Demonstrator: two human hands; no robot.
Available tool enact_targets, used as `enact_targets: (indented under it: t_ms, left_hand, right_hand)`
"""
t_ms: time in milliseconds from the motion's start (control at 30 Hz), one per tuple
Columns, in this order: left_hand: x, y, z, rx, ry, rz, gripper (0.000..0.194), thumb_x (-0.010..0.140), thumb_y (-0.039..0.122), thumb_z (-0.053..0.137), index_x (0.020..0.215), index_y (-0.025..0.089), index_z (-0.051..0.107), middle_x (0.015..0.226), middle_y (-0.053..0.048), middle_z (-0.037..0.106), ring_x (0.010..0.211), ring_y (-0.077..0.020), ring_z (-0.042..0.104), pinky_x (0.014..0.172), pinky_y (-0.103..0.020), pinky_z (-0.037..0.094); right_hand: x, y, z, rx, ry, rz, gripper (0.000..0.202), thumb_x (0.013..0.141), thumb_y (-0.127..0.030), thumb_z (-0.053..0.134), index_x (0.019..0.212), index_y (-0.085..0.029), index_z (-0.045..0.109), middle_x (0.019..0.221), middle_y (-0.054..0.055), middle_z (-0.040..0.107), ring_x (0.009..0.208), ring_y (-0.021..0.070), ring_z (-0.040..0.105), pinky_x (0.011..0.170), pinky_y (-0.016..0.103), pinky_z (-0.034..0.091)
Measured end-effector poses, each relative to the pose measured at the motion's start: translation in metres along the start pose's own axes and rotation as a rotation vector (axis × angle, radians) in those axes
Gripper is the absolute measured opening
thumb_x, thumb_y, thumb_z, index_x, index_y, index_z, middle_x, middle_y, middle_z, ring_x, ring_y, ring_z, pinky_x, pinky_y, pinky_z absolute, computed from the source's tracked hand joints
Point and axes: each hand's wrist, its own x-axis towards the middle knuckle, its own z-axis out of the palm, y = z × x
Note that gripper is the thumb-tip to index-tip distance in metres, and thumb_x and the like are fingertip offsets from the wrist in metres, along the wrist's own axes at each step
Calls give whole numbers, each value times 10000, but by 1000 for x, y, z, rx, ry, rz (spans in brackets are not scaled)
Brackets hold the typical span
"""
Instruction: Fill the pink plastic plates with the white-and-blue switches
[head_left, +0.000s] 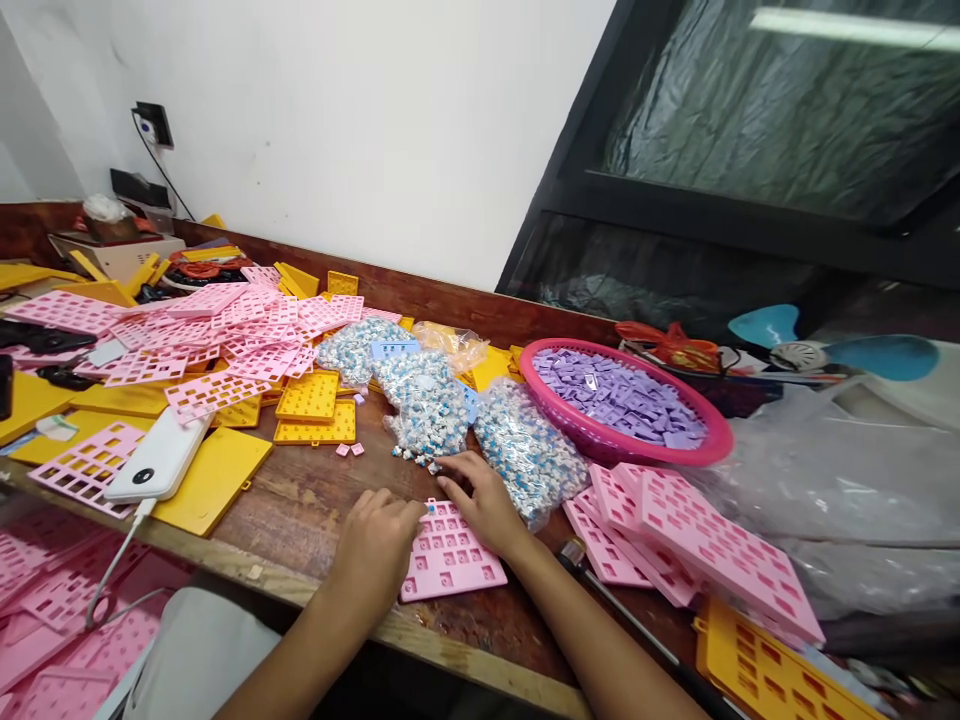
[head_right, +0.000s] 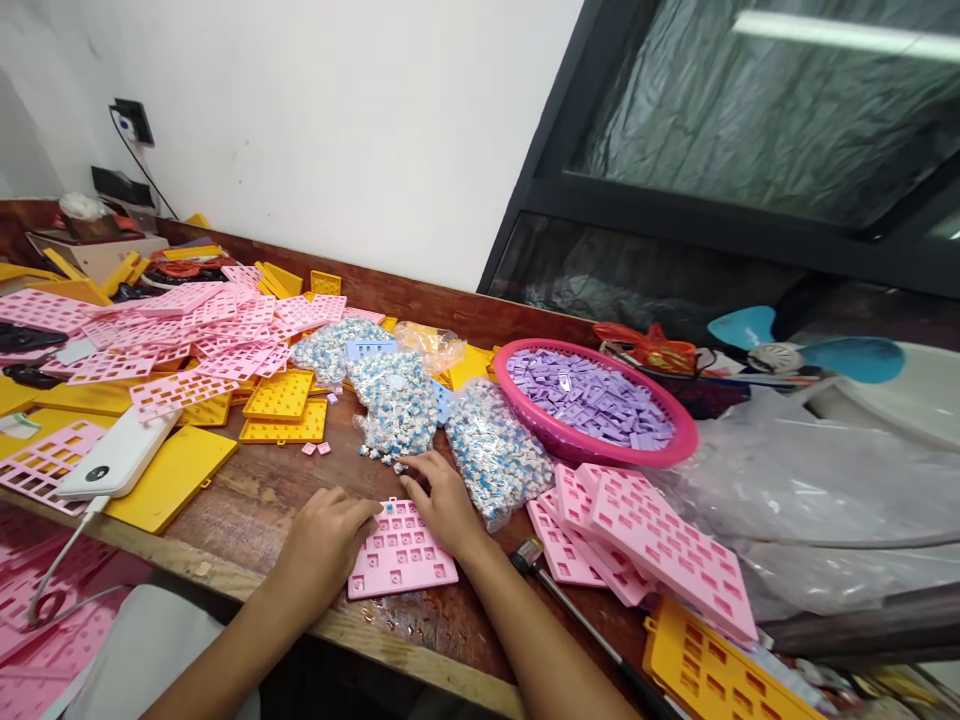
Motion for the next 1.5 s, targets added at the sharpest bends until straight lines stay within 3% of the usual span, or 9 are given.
enact_targets:
  t_ms: [367, 600, 733, 833, 933, 1067, 1167, 1333, 1500]
  left_hand:
    - [5, 21, -11, 198, -175, 75, 195, 924, 83, 492, 1010, 163, 649, 1002, -106, 715, 954, -274, 586, 861, -419, 395]
    - [2, 9, -3, 154, -88, 62, 212, 966, 123, 478, 998, 205, 672, 955, -78, 725, 936, -251, 599, 850, -402, 388]
    - [5, 1, -20, 49, -33, 42, 155, 958, 203, 536, 965, 219, 690, 953, -60, 713, 962, -242, 600, 849, -368, 413]
    - [24, -8, -39, 99, -8, 48, 170, 954, 208, 529, 960, 210, 699, 977, -63, 695, 978, -231, 608, 866, -350, 434]
    - [58, -17, -45, 237, -84, 117, 225, 949, 161, 491, 1011, 194, 704, 1037, -83, 681, 1028, -231, 619, 895, -343, 454]
    - [97, -26, -28, 288, -173, 171, 153, 886, 160, 599, 986, 183, 713, 1020, -97, 687, 1046, -244, 635, 934, -352, 464]
    - [108, -31, -14, 303, -185, 161, 132, 904, 171, 585, 961, 165, 705, 982, -110, 692, 1011, -245, 647, 926, -358, 474]
    - [107, -39, -13, 269, -174, 124, 217, 937, 143, 495, 1023, 152, 694, 1021, -121, 697, 1023, -239, 648, 901, -345, 491]
    - [83, -32, -32, 170, -183, 144, 257, 959, 194, 491, 1139, 198, 675, 1110, -93, 672, 1048, -213, 637, 917, -311, 491]
  right_hand:
    - [12, 12, 4, -204, -122, -12, 285, 922, -234, 670, 1203, -232, 712, 1052, 70, 665, 975, 220, 648, 899, 368, 506]
    - [18, 7, 9, -312, -81, -86, 111, 939, -177, 622, 1015, -207, 696, 1020, 57, 677, 959, 200, 643, 862, 332, 495]
    - [19, 2, 6, -331, -109, -103, 102, 885, -135, 660, 964, -195, 686, 980, 55, 702, 946, 208, 645, 850, 336, 487]
    - [18, -3, -7, -278, -84, -115, 102, 859, -137, 673, 940, -197, 690, 951, 47, 702, 898, 201, 641, 805, 319, 482]
    - [13, -9, -27, -185, -100, -144, 117, 833, -137, 682, 926, -199, 717, 910, 33, 698, 826, 184, 635, 746, 293, 473]
    - [7, -18, -43, -124, -278, -199, 142, 793, -141, 730, 895, -226, 781, 857, 19, 710, 796, 182, 649, 717, 282, 473]
    - [4, -20, -38, -130, -309, -210, 140, 808, -166, 750, 911, -243, 805, 878, 27, 730, 853, 196, 665, 766, 298, 486]
    - [5, -17, -29, -101, -283, -173, 169, 785, -170, 790, 936, -242, 803, 918, 31, 756, 884, 203, 675, 817, 313, 495]
    - [7, -12, -28, -21, -316, -139, 120, 783, -176, 801, 887, -235, 817, 891, 34, 757, 876, 198, 674, 812, 295, 495]
